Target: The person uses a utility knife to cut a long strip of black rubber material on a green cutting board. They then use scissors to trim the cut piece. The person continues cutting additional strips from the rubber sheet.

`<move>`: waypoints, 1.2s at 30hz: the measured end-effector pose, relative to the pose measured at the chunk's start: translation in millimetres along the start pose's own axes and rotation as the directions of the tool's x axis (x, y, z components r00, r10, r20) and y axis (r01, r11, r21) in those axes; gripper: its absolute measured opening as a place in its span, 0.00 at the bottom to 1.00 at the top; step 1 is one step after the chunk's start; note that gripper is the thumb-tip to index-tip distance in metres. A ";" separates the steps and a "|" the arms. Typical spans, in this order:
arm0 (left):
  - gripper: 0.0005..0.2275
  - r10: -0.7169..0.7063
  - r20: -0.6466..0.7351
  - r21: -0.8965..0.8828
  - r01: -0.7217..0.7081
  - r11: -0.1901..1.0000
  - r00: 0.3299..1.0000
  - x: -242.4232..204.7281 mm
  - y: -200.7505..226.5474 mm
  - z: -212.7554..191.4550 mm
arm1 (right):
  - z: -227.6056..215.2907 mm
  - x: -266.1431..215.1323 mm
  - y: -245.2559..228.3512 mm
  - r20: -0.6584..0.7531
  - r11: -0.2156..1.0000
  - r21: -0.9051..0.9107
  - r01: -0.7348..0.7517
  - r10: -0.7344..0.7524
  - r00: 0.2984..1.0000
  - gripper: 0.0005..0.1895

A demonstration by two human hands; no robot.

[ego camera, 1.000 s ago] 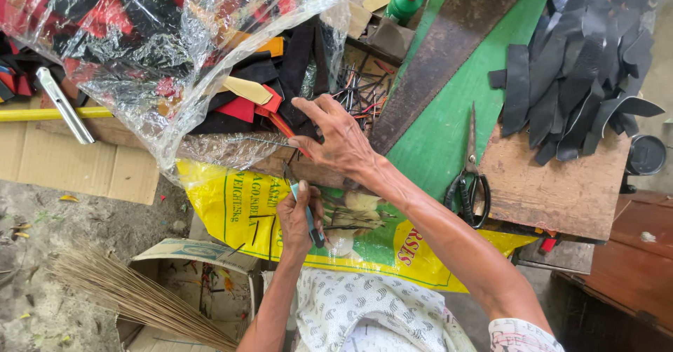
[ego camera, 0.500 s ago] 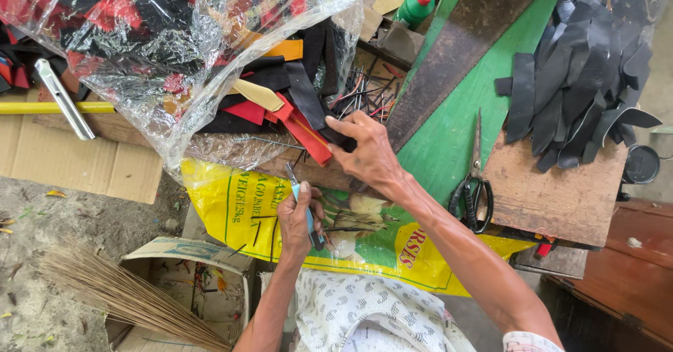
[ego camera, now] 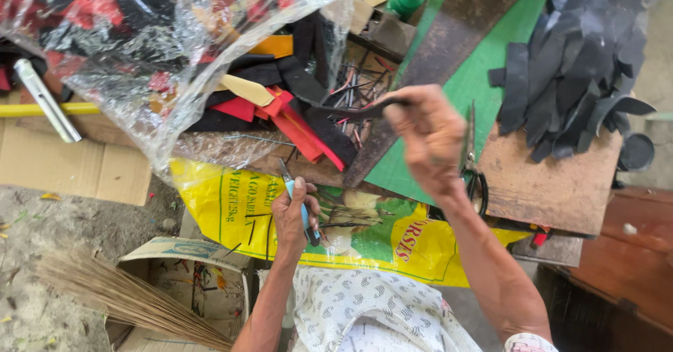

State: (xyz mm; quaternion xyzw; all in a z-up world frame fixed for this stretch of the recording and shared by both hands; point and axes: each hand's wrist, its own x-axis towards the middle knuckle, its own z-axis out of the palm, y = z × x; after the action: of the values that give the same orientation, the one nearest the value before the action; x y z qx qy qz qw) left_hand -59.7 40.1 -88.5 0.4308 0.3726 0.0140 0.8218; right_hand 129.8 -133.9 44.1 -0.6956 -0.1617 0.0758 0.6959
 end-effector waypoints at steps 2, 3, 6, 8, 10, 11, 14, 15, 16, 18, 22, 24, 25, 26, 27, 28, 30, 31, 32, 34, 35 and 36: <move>0.19 -0.002 -0.005 0.002 0.002 1.000 1.000 1.1 -0.8 1.0 | -34.5 -0.1 -5.6 -0.055 0.999 0.026 -0.048 0.049 0.997 0.08; 0.19 0.000 -0.007 -0.003 0.000 1.000 1.000 1.9 -0.9 1.7 | -50.1 0.8 -5.1 -0.084 0.997 0.040 -0.069 0.072 0.994 0.09; 0.19 -0.002 -0.017 0.023 0.002 1.000 1.000 1.1 0.9 1.1 | -84.6 4.9 12.3 -0.063 0.974 0.059 -0.219 0.223 0.973 0.09; 0.18 -0.015 -0.031 0.042 0.016 0.999 0.999 -0.5 2.3 3.1 | -95.6 7.9 33.4 -0.103 0.963 -0.121 -0.239 0.227 0.968 0.13; 0.16 -0.039 -0.056 0.049 0.042 0.998 0.998 -3.5 5.9 4.5 | -103.8 -0.9 49.2 -0.169 0.928 -0.340 -0.156 0.103 0.980 0.15; 0.15 -0.013 -0.049 0.104 0.018 0.994 0.999 -4.7 7.8 6.7 | -105.9 -8.4 54.6 -0.196 0.880 -0.470 -0.067 -0.030 0.980 0.16; 0.11 0.069 -0.052 0.277 -0.052 0.959 0.996 -13.7 13.1 17.3 | -101.5 -43.0 61.9 -0.280 0.823 -0.558 -0.102 -0.071 0.957 0.14; 0.10 0.099 -0.054 0.343 -0.074 0.937 0.994 -16.9 13.8 23.5 | -97.7 -55.8 62.2 -0.321 0.828 -0.538 -0.157 -0.029 0.946 0.12; 0.10 0.130 -0.055 0.406 -0.096 0.909 0.990 -19.9 15.2 30.9 | -93.8 -66.9 61.9 -0.288 0.828 -0.544 -0.135 -0.033 0.957 0.14; 0.10 0.137 -0.044 0.445 -0.103 0.890 0.990 -22.1 19.6 43.8 | -81.8 -84.1 63.2 -0.216 0.828 -0.554 -0.089 -0.040 0.976 0.16; 0.10 0.182 -0.040 0.505 -0.137 0.852 0.983 -19.8 25.2 66.8 | -66.1 -93.0 66.7 -0.101 0.704 -0.710 0.013 -0.120 0.988 0.22; 0.11 0.213 -0.054 0.510 -0.157 0.846 0.976 -19.1 26.3 75.4 | -65.3 -89.6 67.5 -0.077 0.675 -0.738 0.016 -0.107 0.991 0.23; 0.12 0.226 -0.061 0.513 -0.164 0.843 0.972 -19.0 27.0 78.1 | -65.1 -88.0 67.9 -0.079 0.665 -0.747 0.011 -0.104 0.991 0.23; 0.12 0.230 -0.062 0.496 -0.170 0.851 0.971 -19.5 27.1 80.3 | -65.6 -86.6 68.3 -0.077 0.653 -0.757 0.007 -0.100 0.992 0.23; 0.12 0.233 -0.064 0.480 -0.175 0.860 0.970 -20.1 27.9 81.9 | -65.4 -85.5 68.7 -0.076 0.641 -0.767 0.003 -0.096 0.992 0.23; 0.13 0.238 -0.066 0.461 -0.182 0.869 0.969 -20.5 29.1 84.0 | -65.7 -83.9 68.9 -0.066 0.636 -0.772 -0.001 -0.079 0.995 0.25; 0.12 0.235 -0.053 0.409 -0.193 0.892 0.971 -21.9 34.1 87.1 | -66.6 -81.8 69.5 -0.045 0.626 -0.780 -0.008 -0.043 0.998 0.31; 0.12 0.233 -0.047 0.382 -0.198 0.903 0.971 -22.8 37.8 88.2 | -66.9 -81.2 69.9 -0.039 0.605 -0.796 -0.012 -0.031 0.999 0.32; 0.12 0.232 -0.023 0.339 -0.211 0.917 0.972 -23.5 42.9 88.5 | -65.7 -80.5 70.4 -0.029 0.583 -0.812 -0.011 -0.021 0.999 0.33; 0.12 0.234 0.028 0.250 -0.233 0.940 0.972 -23.3 54.5 90.9 | -65.1 -78.9 70.5 -0.011 0.559 -0.829 -0.004 -0.010 1.000 0.35; 0.12 0.223 0.045 0.228 -0.227 0.947 0.974 -22.2 60.1 93.4 | -65.9 -77.9 70.1 -0.003 0.556 -0.831 0.002 -0.008 1.000 0.36; 0.12 0.211 0.064 0.206 -0.220 0.954 0.975 -21.0 65.0 95.7 | -67.0 -77.8 69.4 0.006 0.552 -0.834 0.008 -0.006 1.000 0.37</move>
State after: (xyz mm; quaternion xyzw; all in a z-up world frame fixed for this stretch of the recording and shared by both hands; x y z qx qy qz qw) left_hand 4.3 6.9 4.4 0.5540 0.3058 0.0548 0.7724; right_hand 87.4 -221.4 -32.7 -0.9413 -0.1820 -0.0116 0.2840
